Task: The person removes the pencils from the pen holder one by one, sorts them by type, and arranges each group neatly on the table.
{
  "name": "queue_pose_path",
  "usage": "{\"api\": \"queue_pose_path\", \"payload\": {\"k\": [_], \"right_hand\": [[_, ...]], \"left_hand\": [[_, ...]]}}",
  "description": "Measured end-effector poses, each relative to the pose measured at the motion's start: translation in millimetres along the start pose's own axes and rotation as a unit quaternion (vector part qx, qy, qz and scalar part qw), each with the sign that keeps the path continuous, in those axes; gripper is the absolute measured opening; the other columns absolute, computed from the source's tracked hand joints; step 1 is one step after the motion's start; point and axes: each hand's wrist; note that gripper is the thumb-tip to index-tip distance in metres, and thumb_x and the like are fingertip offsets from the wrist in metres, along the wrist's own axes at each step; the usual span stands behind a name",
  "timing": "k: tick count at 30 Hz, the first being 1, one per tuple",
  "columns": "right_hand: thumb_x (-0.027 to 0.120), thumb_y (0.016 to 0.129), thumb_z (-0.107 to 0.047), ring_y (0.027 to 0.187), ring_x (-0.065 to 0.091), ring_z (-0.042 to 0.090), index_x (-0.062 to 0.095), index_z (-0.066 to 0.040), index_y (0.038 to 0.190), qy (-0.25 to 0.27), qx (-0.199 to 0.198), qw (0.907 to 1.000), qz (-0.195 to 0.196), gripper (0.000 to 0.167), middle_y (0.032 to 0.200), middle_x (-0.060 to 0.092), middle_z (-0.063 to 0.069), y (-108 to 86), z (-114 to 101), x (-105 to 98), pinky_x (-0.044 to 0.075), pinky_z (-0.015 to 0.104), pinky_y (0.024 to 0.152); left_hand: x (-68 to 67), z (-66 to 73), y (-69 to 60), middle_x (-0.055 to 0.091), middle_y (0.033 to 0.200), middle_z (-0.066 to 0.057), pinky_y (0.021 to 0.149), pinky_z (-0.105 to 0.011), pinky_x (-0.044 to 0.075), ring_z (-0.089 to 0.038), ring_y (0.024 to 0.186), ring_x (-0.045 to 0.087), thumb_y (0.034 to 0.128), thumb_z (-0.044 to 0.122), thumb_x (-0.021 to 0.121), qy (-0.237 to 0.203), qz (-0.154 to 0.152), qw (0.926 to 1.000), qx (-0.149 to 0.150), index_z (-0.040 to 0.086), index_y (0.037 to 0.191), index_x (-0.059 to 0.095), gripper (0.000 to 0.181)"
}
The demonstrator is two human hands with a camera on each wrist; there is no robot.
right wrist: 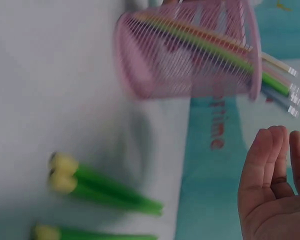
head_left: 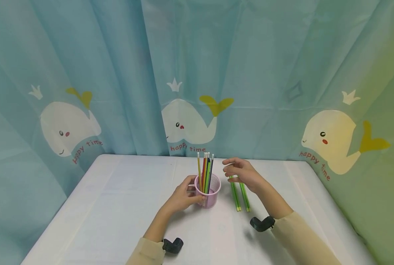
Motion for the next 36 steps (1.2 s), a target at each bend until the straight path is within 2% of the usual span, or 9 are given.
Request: {"api": "queue_pose_path", "payload": {"k": [5, 12, 18, 23, 28, 31, 36], "right_hand": [[0.066, 0.095, -0.017, 0.098, 0.062, 0.023, 0.057, -0.003, 0.132, -0.024, -0.041, 0.9988, -0.011, 0.04, 0.107, 0.064, 0.009, 2.5, -13, 19, 0.06, 0.034, 0.082], [0.068, 0.094, -0.014, 0.097, 0.063, 0.021, 0.057, -0.006, 0.133, -0.045, -0.062, 0.997, 0.01, 0.042, 0.104, 0.065, 0.011, 6.5, -17, 36, 0.061, 0.037, 0.08], [0.07, 0.092, -0.016, 0.091, 0.065, 0.02, 0.061, -0.005, 0.126, -0.061, -0.084, 0.994, 0.033, 0.037, 0.102, 0.066, 0.011, 12.3, -15, 44, 0.061, 0.035, 0.073], [0.075, 0.09, -0.024, 0.082, 0.064, 0.019, 0.067, -0.008, 0.114, -0.127, -0.115, 0.9821, 0.078, 0.03, 0.093, 0.068, 0.008, 16.9, -14, 51, 0.06, 0.039, 0.069], [0.078, 0.087, -0.033, 0.074, 0.06, 0.017, 0.067, -0.011, 0.097, -0.187, -0.132, 0.9664, 0.117, 0.027, 0.083, 0.065, 0.003, 19.3, -17, 58, 0.054, 0.03, 0.063], [0.079, 0.086, -0.03, 0.071, 0.059, 0.016, 0.066, -0.01, 0.091, -0.201, -0.139, 0.9608, 0.13, 0.024, 0.079, 0.064, 0.003, 19.8, -18, 60, 0.052, 0.028, 0.061], [0.077, 0.087, -0.02, 0.069, 0.058, 0.015, 0.066, -0.009, 0.09, -0.201, -0.142, 0.9596, 0.137, 0.016, 0.078, 0.064, 0.003, 21.3, -16, 59, 0.051, 0.026, 0.058]], "left_hand": [[-0.6, 0.4, -0.7, 0.052, 0.14, -0.016, 0.103, -0.049, 0.051, -0.038, 0.124, 0.056, 0.0823, 0.016, 0.082, -0.004, -0.001, 1.0, 0.003, 0.01, 0.142, 0.043, 0.072], [-0.3, -0.2, -1.2, 0.052, 0.141, -0.015, 0.104, -0.049, 0.05, -0.037, 0.125, 0.056, 0.0836, 0.019, 0.081, -0.003, -0.007, 1.0, 0.001, 0.012, 0.143, 0.042, 0.072], [-0.5, -0.8, -0.3, 0.052, 0.141, -0.015, 0.104, -0.049, 0.05, -0.038, 0.124, 0.057, 0.0837, 0.018, 0.081, -0.004, -0.008, 0.9999, 0.01, 0.011, 0.143, 0.042, 0.071], [-0.8, -2.2, -0.2, 0.052, 0.141, -0.014, 0.103, -0.048, 0.051, -0.037, 0.124, 0.057, 0.0842, 0.022, 0.081, 0.005, -0.011, 0.9999, 0.01, 0.013, 0.143, 0.041, 0.071], [-1.5, -2.7, -0.9, 0.051, 0.143, -0.012, 0.104, -0.047, 0.051, -0.036, 0.125, 0.056, 0.084, 0.024, 0.081, 0.009, -0.012, 0.9999, 0.005, 0.015, 0.143, 0.041, 0.072], [-1.0, -3.4, -0.8, 0.051, 0.143, -0.014, 0.104, -0.048, 0.051, -0.037, 0.125, 0.056, 0.0844, 0.024, 0.081, 0.006, -0.012, 0.9998, 0.011, 0.014, 0.144, 0.041, 0.072], [-1.0, -3.4, -0.2, 0.052, 0.142, -0.014, 0.103, -0.047, 0.051, -0.037, 0.124, 0.057, 0.0844, 0.024, 0.081, 0.006, -0.013, 0.9998, 0.013, 0.013, 0.144, 0.041, 0.072]]}}
Point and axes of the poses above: each hand's wrist, its own y-axis towards the middle knuckle, its own x-axis out of the palm, z = x × y
